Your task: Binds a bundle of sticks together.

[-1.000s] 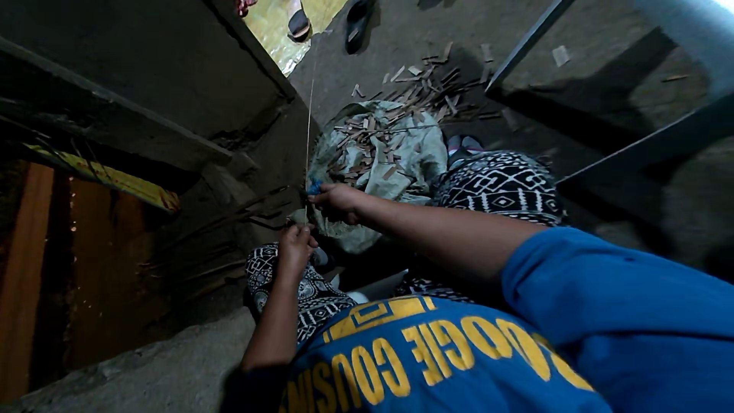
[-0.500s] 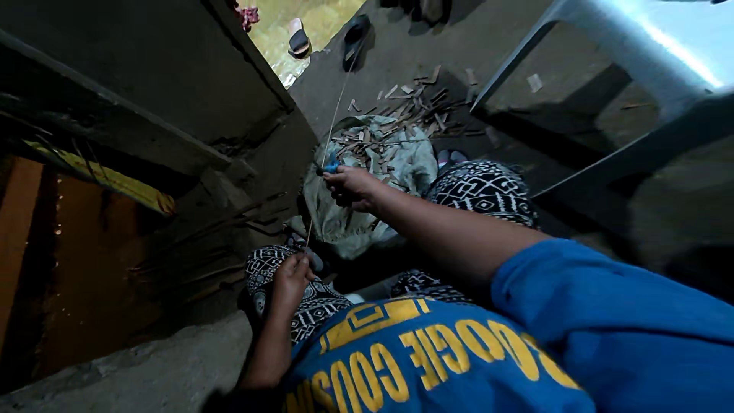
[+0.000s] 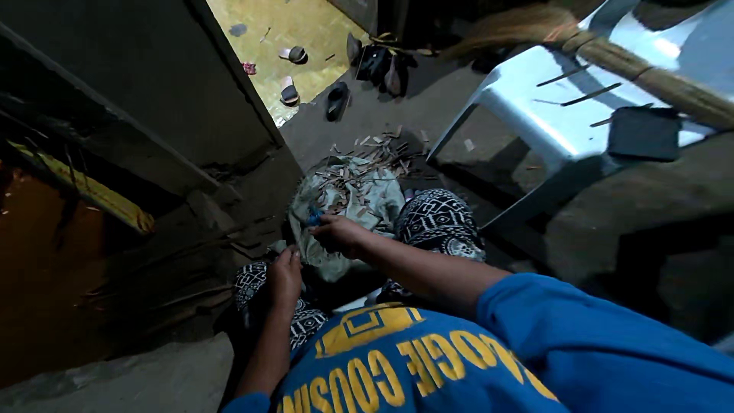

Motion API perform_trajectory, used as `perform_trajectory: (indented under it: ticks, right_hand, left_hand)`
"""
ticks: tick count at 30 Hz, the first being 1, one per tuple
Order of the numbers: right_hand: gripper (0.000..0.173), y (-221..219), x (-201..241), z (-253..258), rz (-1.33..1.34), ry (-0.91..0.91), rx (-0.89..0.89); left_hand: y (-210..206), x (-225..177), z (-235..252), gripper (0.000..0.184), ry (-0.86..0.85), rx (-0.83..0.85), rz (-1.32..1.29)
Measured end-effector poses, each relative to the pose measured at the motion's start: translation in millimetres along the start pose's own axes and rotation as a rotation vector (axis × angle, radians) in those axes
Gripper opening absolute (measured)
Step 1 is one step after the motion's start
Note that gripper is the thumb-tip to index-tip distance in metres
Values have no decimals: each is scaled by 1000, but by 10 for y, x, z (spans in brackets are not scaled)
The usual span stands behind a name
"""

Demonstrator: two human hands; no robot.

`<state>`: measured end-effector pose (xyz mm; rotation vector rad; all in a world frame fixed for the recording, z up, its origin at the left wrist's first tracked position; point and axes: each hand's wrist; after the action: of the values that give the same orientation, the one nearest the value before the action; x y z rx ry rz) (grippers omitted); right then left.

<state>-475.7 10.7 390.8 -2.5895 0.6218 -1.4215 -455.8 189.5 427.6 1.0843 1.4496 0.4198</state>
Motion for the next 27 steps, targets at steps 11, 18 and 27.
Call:
perform_trajectory:
  ticks: [11, 18, 27]
  right_hand:
    - [21, -195, 35, -218, -92, 14, 111]
    - [19, -150, 84, -132, -10, 46, -53]
    - [15, -280, 35, -275, -32, 5, 50]
  left_hand:
    - [133, 98, -48, 31, 25, 31, -179]
    - [127, 164, -92, 30, 6, 47, -278]
    - [120, 192, -93, 29, 7, 49, -342]
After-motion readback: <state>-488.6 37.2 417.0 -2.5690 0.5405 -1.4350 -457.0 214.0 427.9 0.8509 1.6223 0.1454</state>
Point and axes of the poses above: each hand's wrist, its own z-axis towards the middle knuckle, its own y-axis out of the back of the hand, x = y × z, and after that the axes turned 5 degrees about -x, right-handed
